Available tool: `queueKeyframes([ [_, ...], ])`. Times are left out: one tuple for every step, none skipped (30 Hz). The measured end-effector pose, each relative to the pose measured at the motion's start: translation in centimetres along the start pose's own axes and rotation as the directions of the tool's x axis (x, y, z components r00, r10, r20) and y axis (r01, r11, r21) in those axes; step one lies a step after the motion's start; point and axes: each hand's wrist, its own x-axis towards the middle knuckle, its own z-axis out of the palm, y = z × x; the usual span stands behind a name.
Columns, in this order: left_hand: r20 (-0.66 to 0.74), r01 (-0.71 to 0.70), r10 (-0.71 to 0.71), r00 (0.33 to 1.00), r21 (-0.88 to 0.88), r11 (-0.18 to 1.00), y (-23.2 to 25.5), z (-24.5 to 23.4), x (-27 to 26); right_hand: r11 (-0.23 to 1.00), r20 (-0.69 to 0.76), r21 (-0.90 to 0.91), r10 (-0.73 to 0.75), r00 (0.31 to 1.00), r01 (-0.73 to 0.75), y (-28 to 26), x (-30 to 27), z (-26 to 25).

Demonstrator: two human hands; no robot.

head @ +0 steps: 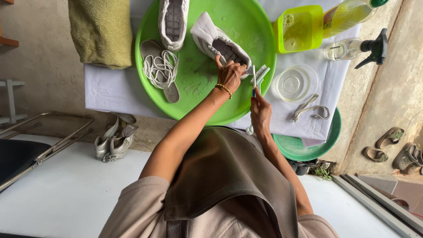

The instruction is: The person cleans a white shoe using a brush and soapy water in a green basin on a table, occasionally adding more cleaning solution from a bottle.

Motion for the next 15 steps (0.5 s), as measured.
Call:
queueKeyframes([
  [-0.019,-0.007,0.007,1.000,-0.008,1.000,0.1,0.0,0.1,0.999,-0.012,-0.037,0.014,1.000,-0.015,0.0,-0.6,0.1],
  [-0.034,-0.013,0.013,0.999,-0.014,1.000,0.2,-0.1,0.1,0.997,-0.018,-0.077,0.002,1.000,-0.003,-0.1,-0.1,0.6],
  [-0.049,-0.020,0.019,0.999,-0.020,1.000,0.3,-0.2,-0.1,0.993,-0.023,-0.116,-0.011,1.000,0.008,-0.2,1.1,1.2],
  [-0.046,-0.026,0.025,0.999,-0.014,1.000,0.4,-0.4,0.1,0.988,-0.040,-0.156,-0.028,0.999,0.021,-0.3,2.0,1.3],
  [-0.042,-0.033,0.032,0.999,-0.008,0.999,0.3,-0.6,0.2,0.989,-0.049,-0.145,-0.044,0.998,0.037,-0.2,1.9,1.4],
  [-0.038,-0.035,0.035,0.999,-0.006,0.999,0.4,-0.5,0.2,0.989,-0.054,-0.137,-0.059,0.997,0.051,0.1,1.6,1.6],
  [-0.070,-0.049,0.048,0.996,-0.014,0.999,0.7,-0.4,0.1,0.989,-0.060,-0.130,-0.075,0.995,0.066,0.3,1.4,1.7],
  [-0.106,-0.057,0.055,0.993,-0.016,0.998,0.7,-0.4,0.0,0.993,-0.050,-0.102,-0.056,0.997,0.051,0.6,0.9,1.6],
  [-0.142,-0.065,0.062,0.988,-0.017,0.998,0.6,-0.4,0.1,0.997,-0.040,-0.075,-0.037,0.999,0.034,0.9,-0.1,1.4],
  [-0.131,-0.058,0.055,0.990,-0.016,0.998,0.4,-0.4,0.1,0.999,-0.027,-0.047,-0.016,1.000,0.015,1.2,-0.7,1.4],
  [-0.120,-0.050,0.048,0.992,-0.015,0.999,0.2,-0.4,0.2,0.999,-0.019,0.035,-0.001,1.000,0.002,1.2,0.0,1.9],
  [-0.107,-0.047,0.045,0.993,-0.022,0.999,0.5,-0.1,0.2,0.994,-0.018,0.111,0.017,1.000,-0.015,1.2,1.3,2.2],
  [-0.062,-0.033,0.032,0.998,-0.015,0.999,0.7,0.1,0.2,0.982,-0.016,0.186,0.035,0.999,-0.032,1.2,2.0,2.2],
  [-0.021,-0.016,0.016,1.000,0.000,1.000,0.4,0.0,0.2,0.983,-0.018,0.182,0.029,0.999,-0.025,1.2,2.2,2.3],
  [0.020,0.001,-0.001,1.000,0.017,1.000,0.2,-0.1,0.2,0.984,-0.021,0.177,0.022,1.000,-0.018,1.2,2.3,2.4],
])
